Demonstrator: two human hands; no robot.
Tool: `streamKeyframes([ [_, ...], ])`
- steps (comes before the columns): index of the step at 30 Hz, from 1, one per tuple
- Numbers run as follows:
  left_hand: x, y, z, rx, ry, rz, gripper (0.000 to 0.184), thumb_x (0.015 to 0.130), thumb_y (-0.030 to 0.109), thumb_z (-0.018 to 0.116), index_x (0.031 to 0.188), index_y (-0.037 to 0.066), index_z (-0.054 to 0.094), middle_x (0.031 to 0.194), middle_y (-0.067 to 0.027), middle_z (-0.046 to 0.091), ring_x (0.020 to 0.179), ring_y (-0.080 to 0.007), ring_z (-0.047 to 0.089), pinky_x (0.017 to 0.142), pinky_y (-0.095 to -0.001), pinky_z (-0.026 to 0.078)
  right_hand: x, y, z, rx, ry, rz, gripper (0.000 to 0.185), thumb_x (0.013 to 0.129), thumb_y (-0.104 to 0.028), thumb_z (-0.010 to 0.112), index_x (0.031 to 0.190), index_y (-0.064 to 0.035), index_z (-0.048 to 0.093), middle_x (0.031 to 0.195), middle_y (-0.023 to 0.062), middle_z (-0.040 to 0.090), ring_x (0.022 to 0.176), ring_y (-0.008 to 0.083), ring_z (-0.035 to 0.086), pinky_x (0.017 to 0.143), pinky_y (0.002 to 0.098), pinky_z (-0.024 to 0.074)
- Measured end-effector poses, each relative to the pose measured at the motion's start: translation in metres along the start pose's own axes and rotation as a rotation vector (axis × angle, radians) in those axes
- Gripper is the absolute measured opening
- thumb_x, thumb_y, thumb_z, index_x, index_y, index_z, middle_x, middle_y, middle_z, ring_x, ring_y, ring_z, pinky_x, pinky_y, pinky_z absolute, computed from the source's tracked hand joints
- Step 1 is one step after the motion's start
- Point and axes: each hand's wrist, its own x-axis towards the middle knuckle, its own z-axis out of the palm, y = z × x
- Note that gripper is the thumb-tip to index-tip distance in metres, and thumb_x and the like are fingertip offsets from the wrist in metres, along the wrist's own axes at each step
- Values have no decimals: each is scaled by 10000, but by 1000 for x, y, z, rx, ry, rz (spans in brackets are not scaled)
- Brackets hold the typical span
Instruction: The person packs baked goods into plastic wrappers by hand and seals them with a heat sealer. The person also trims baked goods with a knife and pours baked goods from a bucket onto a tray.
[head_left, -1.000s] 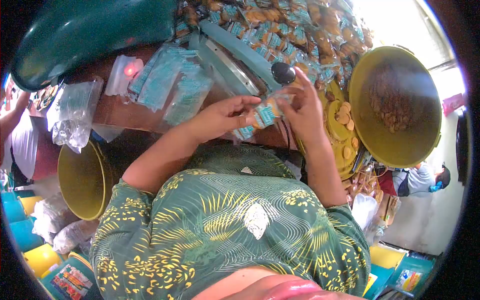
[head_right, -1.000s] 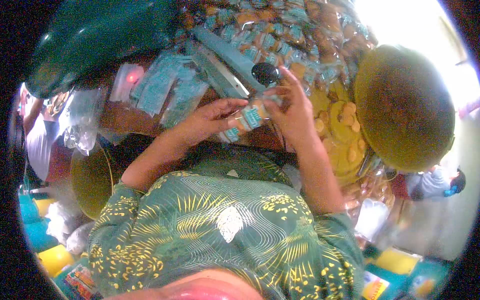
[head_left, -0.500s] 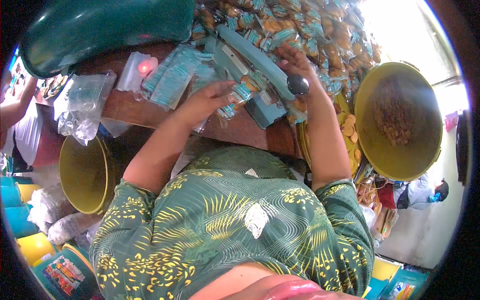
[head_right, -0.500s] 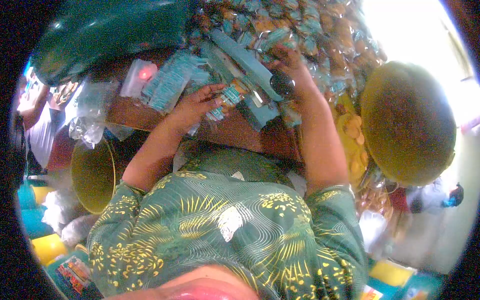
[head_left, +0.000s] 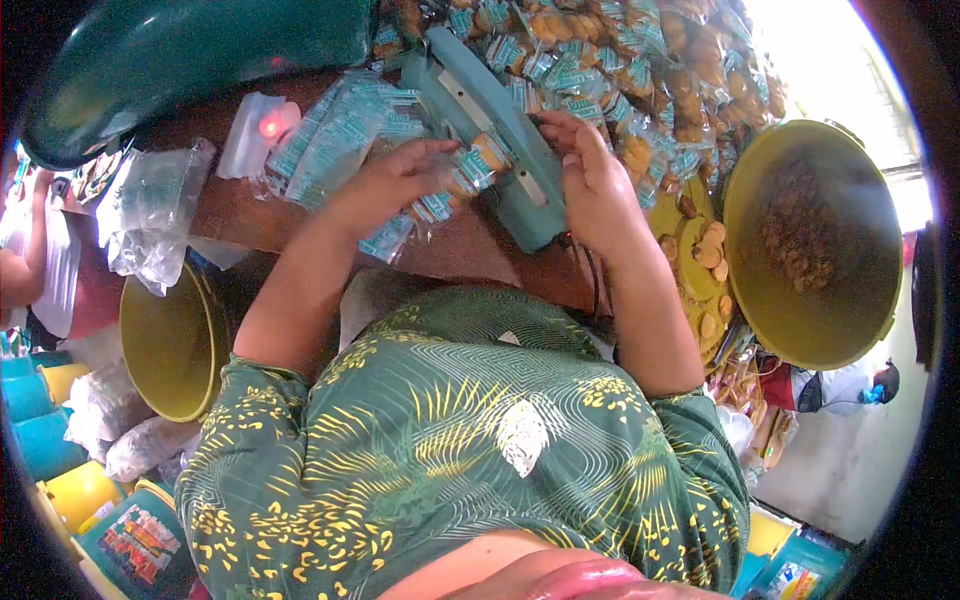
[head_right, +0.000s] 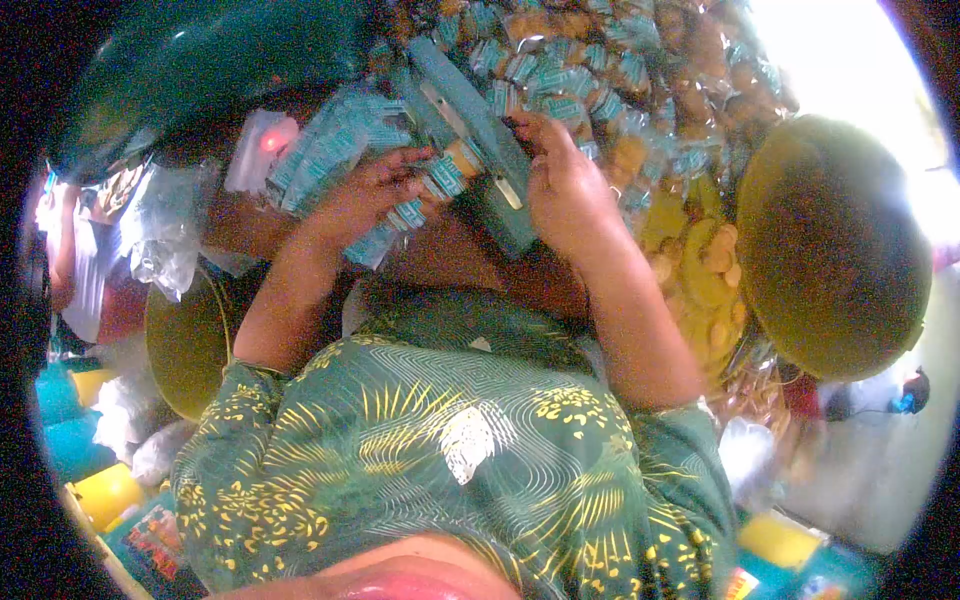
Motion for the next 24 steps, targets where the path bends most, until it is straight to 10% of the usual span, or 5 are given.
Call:
streamKeyframes([
  [14, 23, 24, -3, 265, 24, -77, 490, 938, 369, 625, 1331, 89, 540, 1216, -76, 617, 1136, -197, 565, 942, -354, 475, -4, -6, 0, 64, 17, 109, 336, 885, -21, 453, 1157, -124, 622, 909, 224, 657, 885, 374, 657, 770, 451, 502],
  [24, 20, 33, 27, 431, 134, -9, 545, 905, 298, 683, 1339, 37, 480, 1224, -136, 614, 1109, -213, 589, 950, -343, 474, -5, -23, -11, 45, 141, -30, 269, 884, -27, 511, 1117, -87, 633, 998, 196, 669, 924, 356, 653, 816, 411, 507],
])
